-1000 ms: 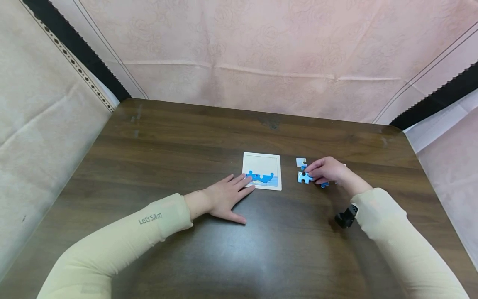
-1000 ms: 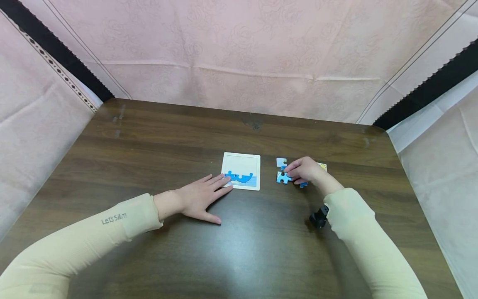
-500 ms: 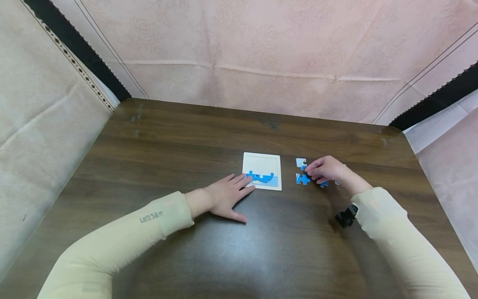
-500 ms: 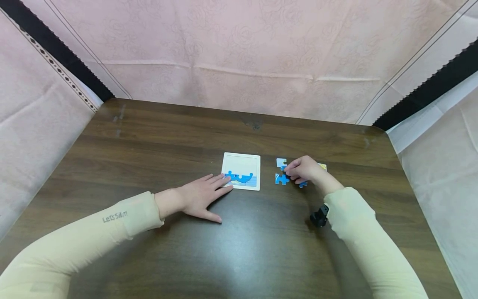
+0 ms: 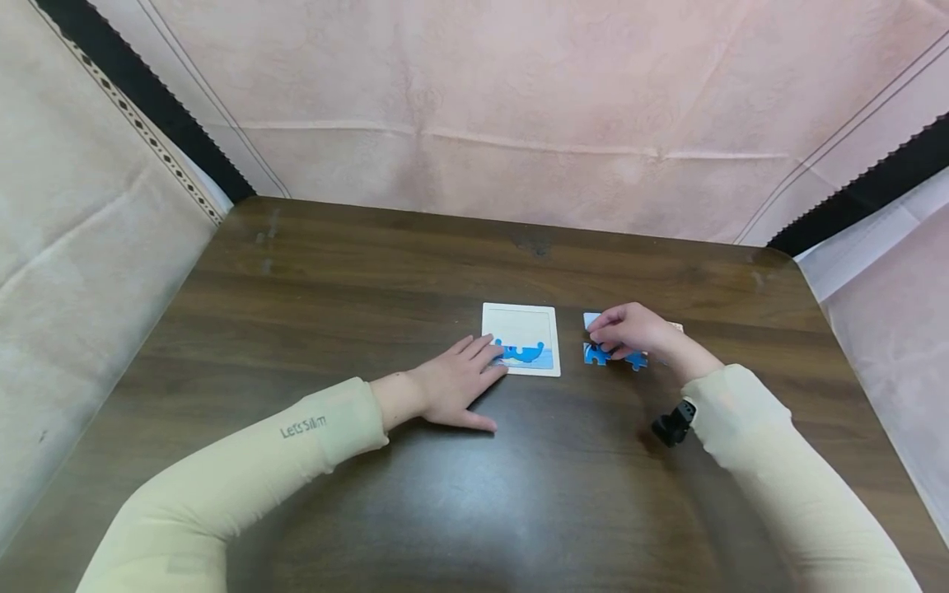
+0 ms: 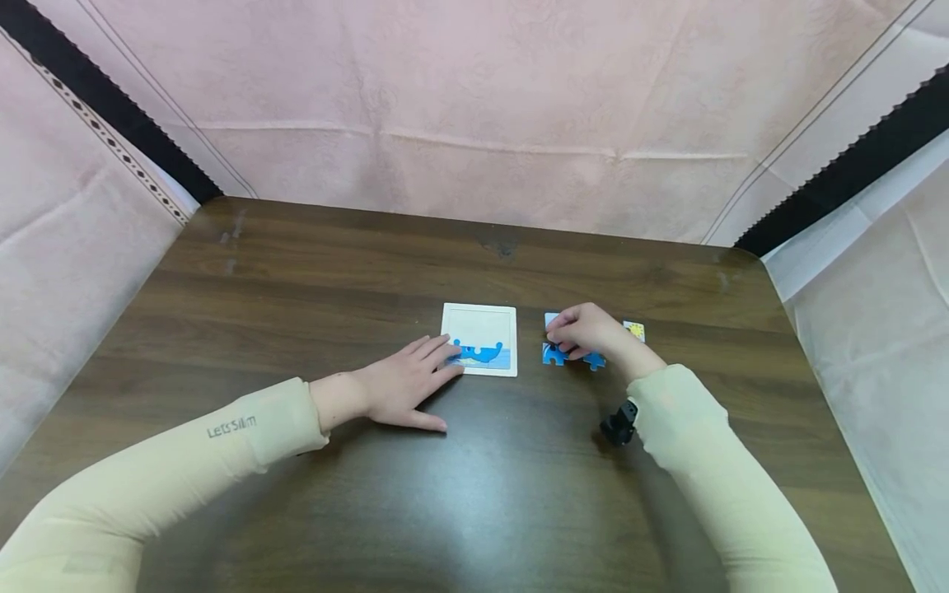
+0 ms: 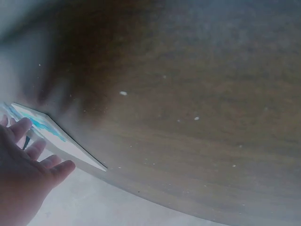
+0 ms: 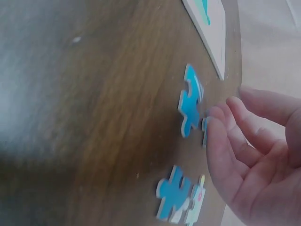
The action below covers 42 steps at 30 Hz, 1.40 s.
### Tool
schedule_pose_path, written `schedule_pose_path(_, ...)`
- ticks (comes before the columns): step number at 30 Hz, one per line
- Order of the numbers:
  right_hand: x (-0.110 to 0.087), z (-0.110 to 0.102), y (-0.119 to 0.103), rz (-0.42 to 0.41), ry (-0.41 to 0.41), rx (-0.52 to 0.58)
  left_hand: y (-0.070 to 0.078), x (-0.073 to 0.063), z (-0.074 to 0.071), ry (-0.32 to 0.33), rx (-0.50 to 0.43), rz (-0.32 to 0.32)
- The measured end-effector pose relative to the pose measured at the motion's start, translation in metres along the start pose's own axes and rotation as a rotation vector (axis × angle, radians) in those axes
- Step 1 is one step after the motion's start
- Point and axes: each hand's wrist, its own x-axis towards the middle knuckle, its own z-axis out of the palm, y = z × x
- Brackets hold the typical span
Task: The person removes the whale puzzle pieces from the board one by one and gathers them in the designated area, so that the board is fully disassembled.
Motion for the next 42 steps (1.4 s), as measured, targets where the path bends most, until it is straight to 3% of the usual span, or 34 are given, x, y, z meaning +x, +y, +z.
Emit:
schedule_pose_path(5, 0.007, 0.006, -0.008, -0.021, -0.02, 0.012, 0.001, 0.001, -0.003, 0.007, -0.007, 0.01)
schedule_pose_path(15, 0.018, 0.027, -0.033, -0.07, -0.059, 0.026, 0.007, 0.009, 0.002, -0.025, -0.031, 0.093)
schedule_pose_path(23, 0.022, 0.039, -0.042, -0.085, -0.064, 0.012, 0.009, 0.012, 0.002, -0.13, -0.061, 0.062)
schedule_pose_path(42, 0.022, 0.05, -0.048, -0.043, -0.036, -0.025, 0.013, 0.013, 0.002, -0.127, -0.043, 0.054)
